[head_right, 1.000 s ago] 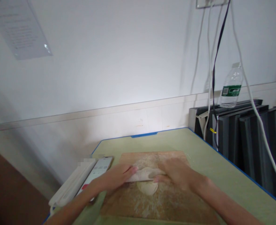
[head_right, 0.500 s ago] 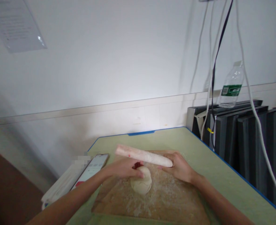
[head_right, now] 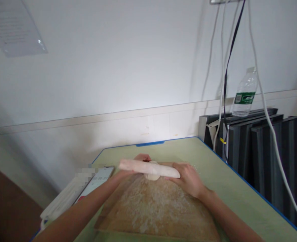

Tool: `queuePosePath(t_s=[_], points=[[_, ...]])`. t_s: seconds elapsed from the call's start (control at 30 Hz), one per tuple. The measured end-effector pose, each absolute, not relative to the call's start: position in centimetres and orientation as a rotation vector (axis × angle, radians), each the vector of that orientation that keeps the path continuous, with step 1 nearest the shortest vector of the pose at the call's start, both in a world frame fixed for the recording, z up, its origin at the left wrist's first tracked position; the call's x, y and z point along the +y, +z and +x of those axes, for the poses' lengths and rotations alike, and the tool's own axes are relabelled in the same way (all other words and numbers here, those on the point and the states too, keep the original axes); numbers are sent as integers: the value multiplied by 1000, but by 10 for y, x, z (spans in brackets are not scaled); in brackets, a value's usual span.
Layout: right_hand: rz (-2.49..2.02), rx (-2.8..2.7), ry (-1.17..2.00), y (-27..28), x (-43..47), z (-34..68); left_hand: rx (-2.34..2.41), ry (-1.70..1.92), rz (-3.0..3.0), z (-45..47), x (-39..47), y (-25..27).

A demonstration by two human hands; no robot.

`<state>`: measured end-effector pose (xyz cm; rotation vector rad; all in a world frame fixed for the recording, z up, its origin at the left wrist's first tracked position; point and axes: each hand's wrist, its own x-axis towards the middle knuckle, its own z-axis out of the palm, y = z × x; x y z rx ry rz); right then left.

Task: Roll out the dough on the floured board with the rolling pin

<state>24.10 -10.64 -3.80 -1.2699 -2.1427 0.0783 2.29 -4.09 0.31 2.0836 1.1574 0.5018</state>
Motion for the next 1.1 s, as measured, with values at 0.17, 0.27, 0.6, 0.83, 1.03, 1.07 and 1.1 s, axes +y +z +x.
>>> queuePosePath(t_s=[0.17,0.27,0.6,0.83,1.03,1.07,1.1], points=[[-1443,-2214,-16,-38,-106,242,1164,497,2163,3,-27,20],[-1514,-2217,-52,-36,-108,240,1100,484,2195,-18,-38,49],[-1561,-2432,-335,-13,-99,221,1481,103,2808,-13,-105,46],[-1562,-2533,-247,-7,-88,216,1634,139,2796,-17,-91,18],[-1422,-2519,-129,-6,-81,217,1664,146,2794,-13,-77,11],[-1391,-2509,-92,-8,-79,218,1652,145,2802,-13,-74,11],[-1372,-2495,-53,-11,-78,219,1634,146,2812,-12,-71,10]])
